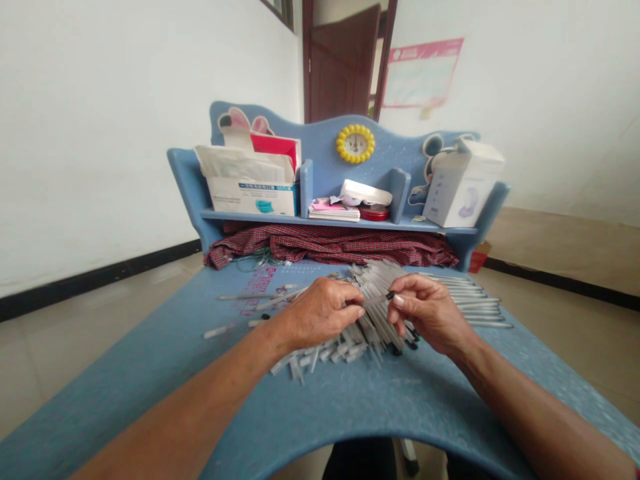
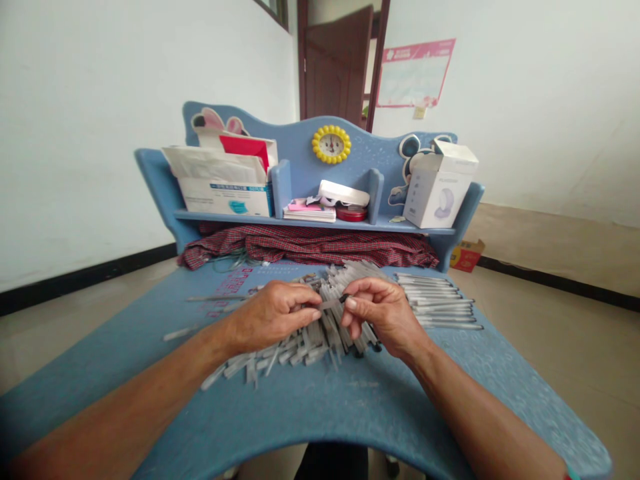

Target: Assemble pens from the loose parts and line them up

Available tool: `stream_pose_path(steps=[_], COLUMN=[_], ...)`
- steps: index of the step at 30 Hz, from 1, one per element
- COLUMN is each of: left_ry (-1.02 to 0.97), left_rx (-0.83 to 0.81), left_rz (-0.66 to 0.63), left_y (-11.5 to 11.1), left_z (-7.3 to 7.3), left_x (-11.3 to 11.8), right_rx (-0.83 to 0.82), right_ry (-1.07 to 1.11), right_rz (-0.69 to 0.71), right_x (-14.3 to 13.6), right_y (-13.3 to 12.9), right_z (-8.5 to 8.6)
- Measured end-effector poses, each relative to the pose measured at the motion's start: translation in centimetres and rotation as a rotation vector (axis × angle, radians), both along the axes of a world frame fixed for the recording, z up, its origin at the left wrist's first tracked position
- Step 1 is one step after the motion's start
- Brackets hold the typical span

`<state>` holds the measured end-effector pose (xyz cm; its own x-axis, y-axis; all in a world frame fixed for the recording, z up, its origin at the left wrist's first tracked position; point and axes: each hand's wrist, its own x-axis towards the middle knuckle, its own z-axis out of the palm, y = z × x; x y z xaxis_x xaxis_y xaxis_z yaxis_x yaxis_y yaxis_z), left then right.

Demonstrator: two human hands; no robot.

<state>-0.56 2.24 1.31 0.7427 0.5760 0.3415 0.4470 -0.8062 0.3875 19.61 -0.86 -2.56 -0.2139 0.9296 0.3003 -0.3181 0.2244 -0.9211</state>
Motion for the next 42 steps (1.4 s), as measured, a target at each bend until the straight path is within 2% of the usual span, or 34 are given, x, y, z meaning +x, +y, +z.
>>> stream_pose_path(steps=[16, 24, 27, 33, 38, 42], left_ry=[0.035, 0.038, 0.037, 0.082, 0.17, 0.219], left_rx=[-0.15, -0.229, -0.224, -0.055, -0.004, 0.06], left_rz=[0.03, 0.005, 0.011, -0.013, -0.03, -0.036], left_y=[-0.2, -0.3, -0.3, -0.1, -0.1, -0.2], left_z=[0.2, 0.4, 0.3, 0.2, 0.2, 0.1], left_x=[0.1, 0.1, 0.1, -0.1, -0.3, -0.3], right_rx=[0.028, 0.057, 0.127, 0.361, 0.476, 0.449], right_ry=[-0.013, -0.053, -0.177, -0.587, -0.779, -0.86], right_rz=[-0.026, -0.039, -0.105, -0.27, -0.275, -0.211], right_x=[0.1, -0.1, 0.1, 0.8, 1.1, 1.1], right_y=[0.1, 0.0, 0.0, -0.2, -0.3, -0.4], right_z=[-0.2, -0.3, -0.2, 0.2, 0.5, 0.7])
